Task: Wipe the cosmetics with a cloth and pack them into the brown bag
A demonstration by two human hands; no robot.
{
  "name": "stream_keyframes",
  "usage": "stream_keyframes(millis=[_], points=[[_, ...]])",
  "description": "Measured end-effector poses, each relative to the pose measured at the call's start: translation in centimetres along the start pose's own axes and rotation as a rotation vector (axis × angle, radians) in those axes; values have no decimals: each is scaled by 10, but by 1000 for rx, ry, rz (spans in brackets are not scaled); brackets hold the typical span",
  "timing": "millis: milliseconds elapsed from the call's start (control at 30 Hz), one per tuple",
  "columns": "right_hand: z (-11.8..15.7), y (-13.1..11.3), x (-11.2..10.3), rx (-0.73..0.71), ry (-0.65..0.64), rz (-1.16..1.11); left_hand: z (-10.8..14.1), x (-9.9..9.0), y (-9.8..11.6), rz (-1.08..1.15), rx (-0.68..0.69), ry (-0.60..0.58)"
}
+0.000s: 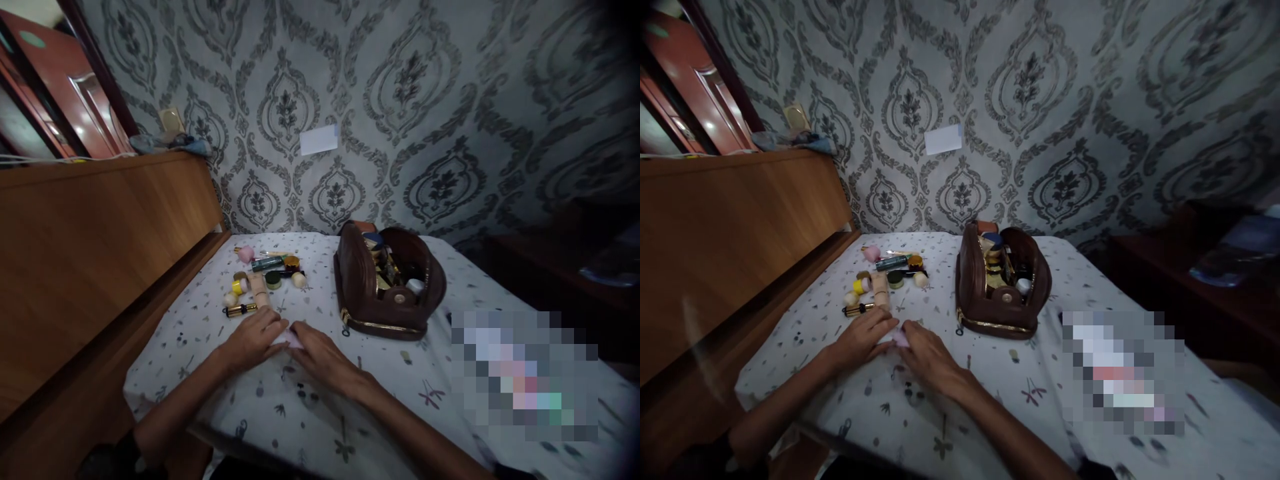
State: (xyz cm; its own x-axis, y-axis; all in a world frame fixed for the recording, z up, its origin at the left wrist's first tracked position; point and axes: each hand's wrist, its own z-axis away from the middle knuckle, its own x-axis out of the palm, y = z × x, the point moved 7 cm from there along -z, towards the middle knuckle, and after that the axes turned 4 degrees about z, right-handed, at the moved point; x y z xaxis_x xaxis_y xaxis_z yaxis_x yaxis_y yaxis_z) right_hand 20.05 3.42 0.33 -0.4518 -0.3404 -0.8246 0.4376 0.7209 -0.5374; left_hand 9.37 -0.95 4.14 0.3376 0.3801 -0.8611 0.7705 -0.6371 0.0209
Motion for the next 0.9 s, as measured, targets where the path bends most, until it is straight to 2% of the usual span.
stream_keyframes(millis=[67,133,200,300,400,500,700,900], points=[[2,1,-2,5,22,-110,-4,-4,-1,-45,64,-33],[3,0,-3,8,66,-141,-11,-6,-4,-60,34,-52],[3,-3,-6,3,147,-76,-19,-8,-9,-18,-87,-68],[3,-11,-13,-21,271,163,-28,-6,-21,191,-348,-74],[1,-21,-18,-64,322,396,-28,-1,-36,543,-577,0],[-1,-26,-17,-90,328,473,-22,5,-49,772,-711,106],[-6,-25,-16,-74,393,313,-4,15,-63,963,-896,300],[-12,-18,-16,-39,401,-32,0,10,-61,1056,-903,429]])
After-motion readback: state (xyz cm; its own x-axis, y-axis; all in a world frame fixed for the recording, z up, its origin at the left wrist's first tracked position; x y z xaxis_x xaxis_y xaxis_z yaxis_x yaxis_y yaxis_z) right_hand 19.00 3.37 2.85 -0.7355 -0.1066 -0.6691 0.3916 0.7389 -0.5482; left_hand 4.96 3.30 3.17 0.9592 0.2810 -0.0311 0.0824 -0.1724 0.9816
